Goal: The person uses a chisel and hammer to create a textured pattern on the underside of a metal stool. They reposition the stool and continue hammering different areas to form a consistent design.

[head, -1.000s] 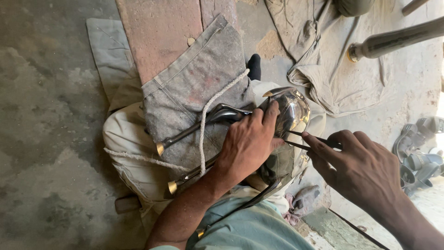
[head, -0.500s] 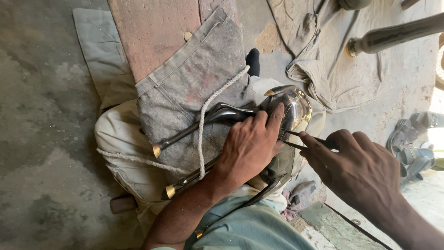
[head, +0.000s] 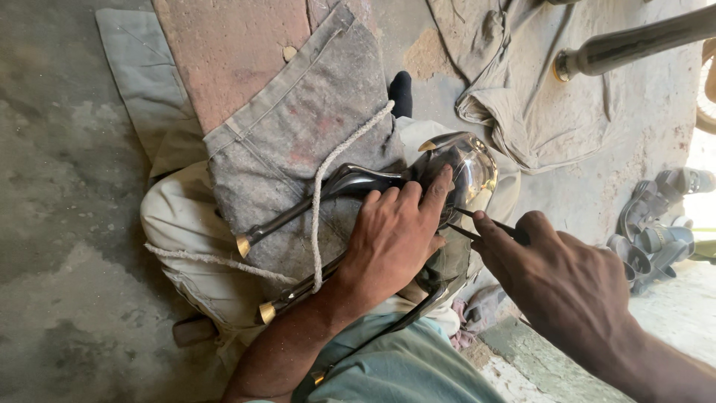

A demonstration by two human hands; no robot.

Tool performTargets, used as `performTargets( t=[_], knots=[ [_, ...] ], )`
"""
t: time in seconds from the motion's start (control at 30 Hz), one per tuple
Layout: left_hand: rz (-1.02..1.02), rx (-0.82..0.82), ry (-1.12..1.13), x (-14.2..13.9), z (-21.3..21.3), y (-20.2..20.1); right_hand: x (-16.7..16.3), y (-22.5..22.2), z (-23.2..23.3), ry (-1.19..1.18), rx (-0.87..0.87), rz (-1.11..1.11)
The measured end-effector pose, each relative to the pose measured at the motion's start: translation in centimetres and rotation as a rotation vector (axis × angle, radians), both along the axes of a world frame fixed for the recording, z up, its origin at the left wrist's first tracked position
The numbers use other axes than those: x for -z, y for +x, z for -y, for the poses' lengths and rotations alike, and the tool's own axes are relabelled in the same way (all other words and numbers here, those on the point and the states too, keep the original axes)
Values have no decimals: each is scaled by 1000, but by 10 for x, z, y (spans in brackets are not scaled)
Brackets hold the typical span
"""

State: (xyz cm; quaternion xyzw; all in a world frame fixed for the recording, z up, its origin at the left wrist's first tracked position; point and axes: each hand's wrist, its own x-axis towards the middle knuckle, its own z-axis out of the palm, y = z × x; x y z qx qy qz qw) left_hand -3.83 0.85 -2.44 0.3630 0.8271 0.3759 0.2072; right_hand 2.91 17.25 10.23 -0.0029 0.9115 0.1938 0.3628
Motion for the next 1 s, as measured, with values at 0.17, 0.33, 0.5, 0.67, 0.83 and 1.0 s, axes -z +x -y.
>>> performTargets(
  t=[0.17,0.33,0.5,0.67,0.83,1.0],
  knots=[
    [-9,-5,13,4,0,1,-2,-8,-3,-46,-52,-21],
    [26,-10,-33,8,-5,2,-2,-22,-16,131,-209,212],
    [39,-234,64,11,-4,6,0,-35,-15,129,-521,200],
    [37,-357,225,7,7,11,2,-51,-4,124,-849,217],
    [83,-450,264,2,10,11,8,-30,27,147,-1257,-67],
    [37,-475,341,3,15,12,8,-5,37,325,-1434,-514]
  ],
)
